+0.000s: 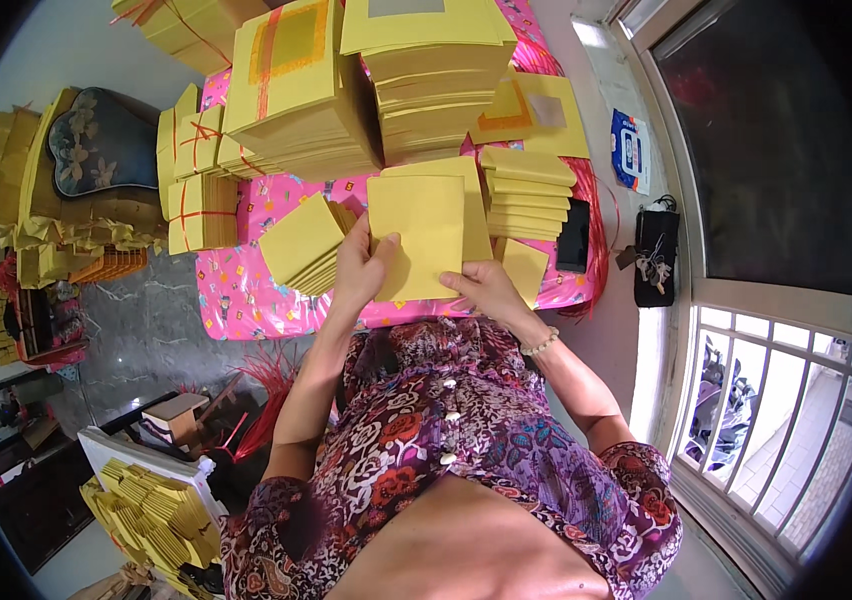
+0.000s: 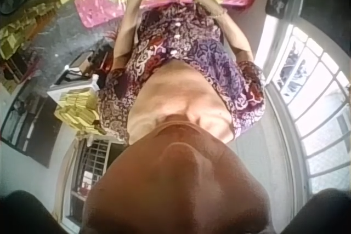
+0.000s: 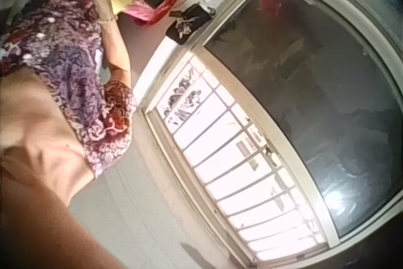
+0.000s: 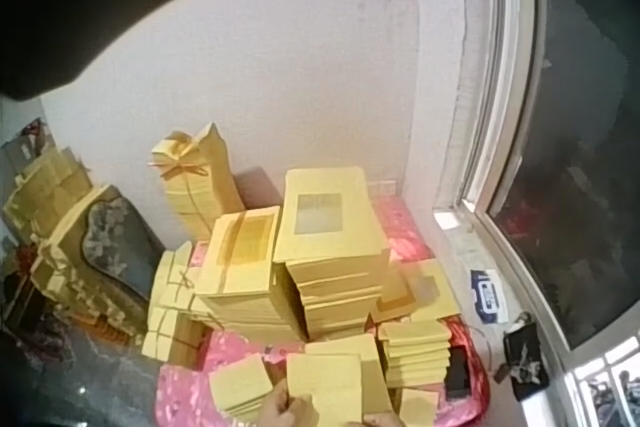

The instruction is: Sorting and stacking yellow joss paper onto organized piles on a table.

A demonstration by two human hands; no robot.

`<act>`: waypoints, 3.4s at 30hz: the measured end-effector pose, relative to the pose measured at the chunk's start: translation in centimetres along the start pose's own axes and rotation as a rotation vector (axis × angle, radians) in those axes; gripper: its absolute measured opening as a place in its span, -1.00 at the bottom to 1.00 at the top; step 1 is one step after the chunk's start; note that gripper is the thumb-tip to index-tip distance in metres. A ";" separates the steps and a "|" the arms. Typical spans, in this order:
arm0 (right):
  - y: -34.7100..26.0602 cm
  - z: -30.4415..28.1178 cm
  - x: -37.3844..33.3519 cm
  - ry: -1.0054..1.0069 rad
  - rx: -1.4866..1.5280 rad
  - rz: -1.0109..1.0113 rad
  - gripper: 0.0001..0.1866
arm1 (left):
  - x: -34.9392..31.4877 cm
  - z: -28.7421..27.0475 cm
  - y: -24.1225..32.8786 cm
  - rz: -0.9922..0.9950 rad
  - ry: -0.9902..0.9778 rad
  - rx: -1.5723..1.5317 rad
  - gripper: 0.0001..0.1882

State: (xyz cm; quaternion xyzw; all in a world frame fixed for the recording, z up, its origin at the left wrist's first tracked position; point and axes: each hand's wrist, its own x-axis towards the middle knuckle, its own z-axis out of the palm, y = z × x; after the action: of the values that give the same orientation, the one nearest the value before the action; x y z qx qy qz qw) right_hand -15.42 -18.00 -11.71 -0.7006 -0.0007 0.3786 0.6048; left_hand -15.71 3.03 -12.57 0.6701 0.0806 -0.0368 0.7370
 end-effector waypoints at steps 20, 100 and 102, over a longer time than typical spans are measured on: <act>-0.2 -3.7 2.4 0.002 0.090 -0.089 -0.73 | -0.6 -2.4 0.3 -0.143 -0.341 0.220 -0.65; 8.8 -7.0 10.3 0.347 -0.289 -0.488 -0.45 | 0.3 4.9 -11.1 -0.228 0.024 0.104 -0.63; 8.2 -6.5 9.8 0.399 -0.399 -0.420 -0.42 | 0.4 4.9 -11.0 -0.185 0.052 0.261 -0.62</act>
State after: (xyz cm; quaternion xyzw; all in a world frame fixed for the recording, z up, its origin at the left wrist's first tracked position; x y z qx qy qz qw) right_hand -8.68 -21.24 -23.98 -0.8498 -0.1004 0.0940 0.5089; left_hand -16.74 -2.88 -23.05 0.7505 0.1557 -0.0975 0.6349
